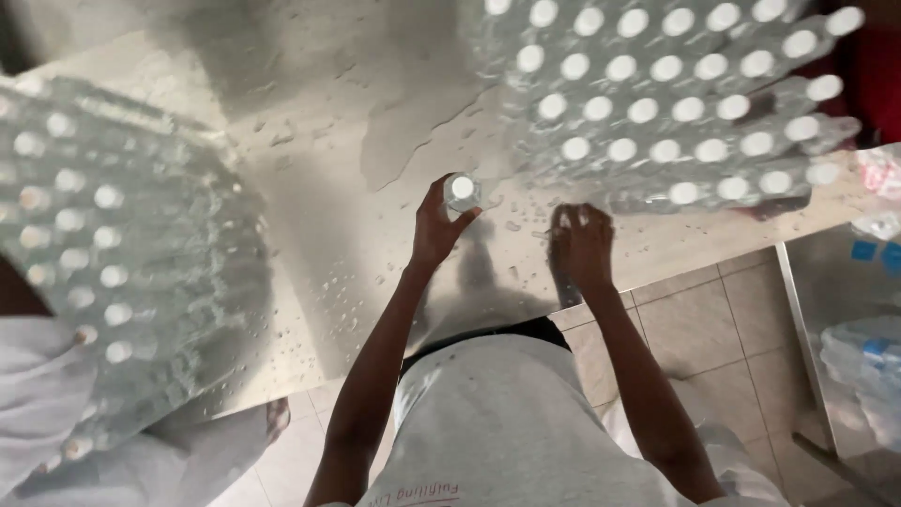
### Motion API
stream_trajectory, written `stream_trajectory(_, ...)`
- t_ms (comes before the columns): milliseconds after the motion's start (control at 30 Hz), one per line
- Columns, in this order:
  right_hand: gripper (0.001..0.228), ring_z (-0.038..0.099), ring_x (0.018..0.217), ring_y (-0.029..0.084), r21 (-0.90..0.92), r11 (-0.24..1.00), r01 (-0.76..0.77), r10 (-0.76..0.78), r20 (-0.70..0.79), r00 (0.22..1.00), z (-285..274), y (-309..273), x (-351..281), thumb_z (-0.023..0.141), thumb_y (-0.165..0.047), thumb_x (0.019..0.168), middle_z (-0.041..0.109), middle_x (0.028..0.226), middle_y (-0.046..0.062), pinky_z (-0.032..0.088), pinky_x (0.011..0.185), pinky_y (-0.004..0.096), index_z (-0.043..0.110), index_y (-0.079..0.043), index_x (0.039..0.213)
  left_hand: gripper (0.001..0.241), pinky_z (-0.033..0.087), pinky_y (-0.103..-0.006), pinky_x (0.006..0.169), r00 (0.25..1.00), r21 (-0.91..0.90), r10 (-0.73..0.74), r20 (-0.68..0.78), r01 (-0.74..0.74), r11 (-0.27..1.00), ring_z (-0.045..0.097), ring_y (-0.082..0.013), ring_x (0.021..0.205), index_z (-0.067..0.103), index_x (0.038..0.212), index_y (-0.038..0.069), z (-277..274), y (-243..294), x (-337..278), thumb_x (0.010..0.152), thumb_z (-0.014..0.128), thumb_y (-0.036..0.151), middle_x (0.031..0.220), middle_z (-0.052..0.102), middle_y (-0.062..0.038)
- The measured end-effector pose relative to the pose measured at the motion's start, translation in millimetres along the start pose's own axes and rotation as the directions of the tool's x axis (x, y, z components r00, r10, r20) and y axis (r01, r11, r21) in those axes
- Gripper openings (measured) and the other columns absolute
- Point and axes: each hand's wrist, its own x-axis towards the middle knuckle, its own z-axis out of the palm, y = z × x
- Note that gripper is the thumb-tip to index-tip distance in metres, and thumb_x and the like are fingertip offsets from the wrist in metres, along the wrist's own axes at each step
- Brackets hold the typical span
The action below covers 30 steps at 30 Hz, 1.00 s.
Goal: Tightening the caps on a large number of plastic water bottles on a production table.
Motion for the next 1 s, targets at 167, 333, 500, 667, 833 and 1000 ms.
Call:
stream_trajectory(167, 0.038, 0.056, 0.139, 0.035, 0.312, 0.917, 0.248, -0.206, -0.163, 0.965, -67.7, -117.5, 26.3, 0.062, -0.025, 0.116, 0.054, 0.145, 0.014, 0.053, 0.109, 0.047, 0.062, -0.009, 0.151, 0.081, 0.053, -0.0545, 0.115, 0.993, -0.006, 0.109, 0.048, -0.109, 0.994, 0.065, -0.0389, 0.133, 0.062, 0.150, 0.012, -59.9, -33.0, -39.2, 0.081, 0.099, 0.034, 0.136, 0.069, -0.015)
stream_trajectory(333, 0.031, 0.064, 0.128, 0.030, 0.462, 0.791, 0.402, -0.356, -0.186, 0.916, -97.0, -198.1, 69.3, 0.067, -0.021, 0.114, 0.062, 0.138, 0.010, 0.059, 0.100, 0.040, 0.069, -0.011, 0.144, 0.083, 0.055, -0.0531, 0.110, 0.968, -0.399, 0.069, 0.240, 0.034, 0.917, 0.065, -0.0340, 0.133, 0.046, 0.160, 0.008, -87.5, -38.8, -89.1, 0.094, 0.087, 0.036, 0.145, 0.062, -0.019)
stream_trajectory(500, 0.024, 0.067, 0.125, 0.030, 0.482, 0.819, 0.312, -0.361, 0.010, 0.932, -74.7, -205.1, 68.7, 0.066, -0.025, 0.115, 0.061, 0.138, 0.010, 0.062, 0.097, 0.041, 0.072, -0.012, 0.134, 0.066, 0.071, -0.0483, 0.069, 0.894, -0.717, -0.059, 0.444, 0.394, 0.574, 0.081, -0.0351, 0.088, 0.049, 0.153, 0.004, -94.4, -85.4, -110.9, 0.102, 0.078, 0.035, 0.124, 0.073, -0.024)
stream_trajectory(667, 0.026, 0.067, 0.127, 0.030, 0.464, 0.862, 0.203, -0.313, 0.174, 0.934, -46.0, -190.7, 64.0, 0.069, -0.030, 0.113, 0.062, 0.138, 0.009, 0.063, 0.098, 0.040, 0.074, -0.013, 0.133, 0.056, 0.071, -0.0537, 0.073, 0.913, -0.742, -0.139, 0.382, 0.393, 0.543, 0.081, -0.0429, 0.099, 0.049, 0.150, 0.001, -93.7, -116.7, -114.6, 0.104, 0.073, 0.022, 0.135, 0.069, -0.029)
stream_trajectory(833, 0.028, 0.064, 0.134, 0.031, 0.371, 0.885, 0.280, -0.386, 0.253, 0.887, -41.5, -192.1, 81.1, 0.062, -0.029, 0.117, 0.062, 0.140, 0.010, 0.060, 0.104, 0.043, 0.071, -0.012, 0.137, 0.051, 0.072, -0.0549, 0.074, 0.925, -0.724, -0.197, 0.324, 0.377, 0.578, 0.078, -0.0416, 0.101, 0.053, 0.149, -0.001, -99.2, -118.3, -108.8, 0.106, 0.073, 0.019, 0.125, 0.068, -0.025)
stream_trajectory(1000, 0.030, 0.062, 0.138, 0.034, 0.341, 0.876, 0.341, -0.448, 0.318, 0.835, -44.7, -208.6, 102.6, 0.058, -0.024, 0.117, 0.063, 0.142, 0.014, 0.059, 0.106, 0.049, 0.068, -0.011, 0.142, 0.052, 0.072, -0.0563, 0.080, 0.926, -0.722, -0.188, 0.328, 0.374, 0.582, 0.078, -0.0441, 0.107, 0.056, 0.147, -0.002, -113.9, -88.7, -107.1, 0.107, 0.074, 0.025, 0.123, 0.068, -0.027)
